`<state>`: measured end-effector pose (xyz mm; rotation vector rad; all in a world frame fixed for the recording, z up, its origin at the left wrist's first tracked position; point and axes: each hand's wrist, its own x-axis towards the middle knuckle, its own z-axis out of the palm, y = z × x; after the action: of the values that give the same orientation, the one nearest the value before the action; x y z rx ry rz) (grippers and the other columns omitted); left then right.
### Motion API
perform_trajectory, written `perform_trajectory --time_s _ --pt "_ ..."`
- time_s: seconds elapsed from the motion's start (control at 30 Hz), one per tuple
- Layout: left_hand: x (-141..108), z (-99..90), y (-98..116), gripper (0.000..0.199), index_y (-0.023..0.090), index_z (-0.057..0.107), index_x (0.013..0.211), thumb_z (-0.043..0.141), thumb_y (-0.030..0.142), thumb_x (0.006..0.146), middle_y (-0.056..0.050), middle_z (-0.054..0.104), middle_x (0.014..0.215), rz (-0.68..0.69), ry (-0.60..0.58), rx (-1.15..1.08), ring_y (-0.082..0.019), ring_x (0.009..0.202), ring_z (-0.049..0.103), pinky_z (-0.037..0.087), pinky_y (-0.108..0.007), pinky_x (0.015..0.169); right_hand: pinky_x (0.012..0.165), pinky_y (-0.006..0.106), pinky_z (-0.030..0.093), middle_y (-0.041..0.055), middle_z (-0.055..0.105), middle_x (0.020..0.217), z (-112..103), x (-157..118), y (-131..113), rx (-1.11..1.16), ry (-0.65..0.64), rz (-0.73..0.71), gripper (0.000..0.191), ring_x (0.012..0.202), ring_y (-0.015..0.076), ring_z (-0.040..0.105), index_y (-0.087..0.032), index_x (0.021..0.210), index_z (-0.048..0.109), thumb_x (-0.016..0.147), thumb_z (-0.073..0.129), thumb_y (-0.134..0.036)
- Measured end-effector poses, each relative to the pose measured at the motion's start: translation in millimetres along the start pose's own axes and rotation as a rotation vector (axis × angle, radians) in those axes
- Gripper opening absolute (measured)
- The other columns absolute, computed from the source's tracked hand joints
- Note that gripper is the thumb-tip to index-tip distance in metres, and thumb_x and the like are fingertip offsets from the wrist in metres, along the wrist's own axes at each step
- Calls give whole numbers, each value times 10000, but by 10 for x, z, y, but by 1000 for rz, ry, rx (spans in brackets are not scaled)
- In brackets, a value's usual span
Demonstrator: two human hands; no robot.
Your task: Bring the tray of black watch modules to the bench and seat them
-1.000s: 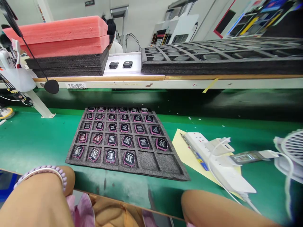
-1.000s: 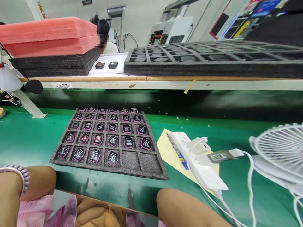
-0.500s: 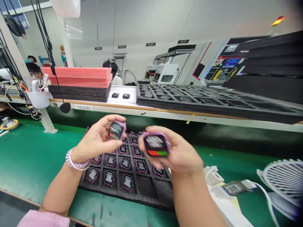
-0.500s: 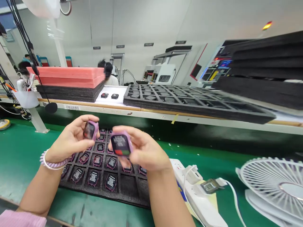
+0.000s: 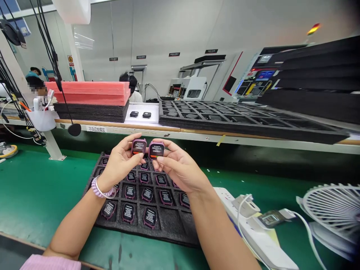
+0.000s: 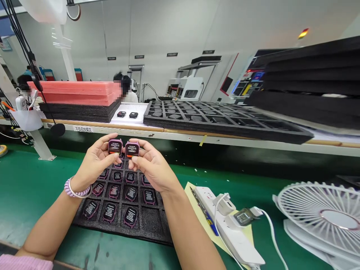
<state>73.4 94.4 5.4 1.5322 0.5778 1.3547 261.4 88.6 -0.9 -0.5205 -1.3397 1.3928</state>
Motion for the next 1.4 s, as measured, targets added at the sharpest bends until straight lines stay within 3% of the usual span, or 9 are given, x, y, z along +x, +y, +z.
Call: perform_trajectory --time_s 0.13,0.53,0.7,0.9,1.23,1.4 --pt "-6 7 -21 641 170 465 1442 651 164 828 -78 688 1104 -20 -10 -35 -123 779 728 624 -207 763 581 215 447 0 656 847 16 2 -7 34 38 -13 467 626 113 574 -224 1144 619 726 823 -187" --pt "-23 9 7 563 170 551 1390 681 294 857 -90 710 1106 -70 -26 -36 -152 728 747 647 -221 706 514 179 378 -19 604 778 67 44 32 36 150 7 497 534 66 470 -194 1062 606 692 915 -318" --pt "-12 -6 7 573 177 544 1398 651 248 840 -81 702 1124 -68 -26 -53 -154 744 749 651 -231 727 548 203 408 0 631 840 82 34 24 29 151 -3 504 585 87 485 -203 1074 613 660 896 -253" --pt "15 -12 -8 622 172 504 1429 615 207 818 -44 708 1000 -96 -7 -79 -159 734 749 642 -217 699 570 219 428 5 643 871 75 43 56 28 167 3 514 622 102 501 -210 1085 617 640 873 -215" --pt "74 -49 -29 581 155 508 1393 628 223 829 -51 716 954 -143 44 -149 -163 728 747 635 -219 696 576 247 471 24 688 923 46 86 52 123 116 50 457 623 121 584 -207 1111 642 741 864 -356" --pt "78 -39 -20 513 168 568 1316 645 201 810 -54 720 1022 -107 56 -127 -153 719 745 640 -221 699 572 258 476 13 690 921 49 78 50 106 109 43 456 606 119 578 -216 1113 640 733 870 -321"
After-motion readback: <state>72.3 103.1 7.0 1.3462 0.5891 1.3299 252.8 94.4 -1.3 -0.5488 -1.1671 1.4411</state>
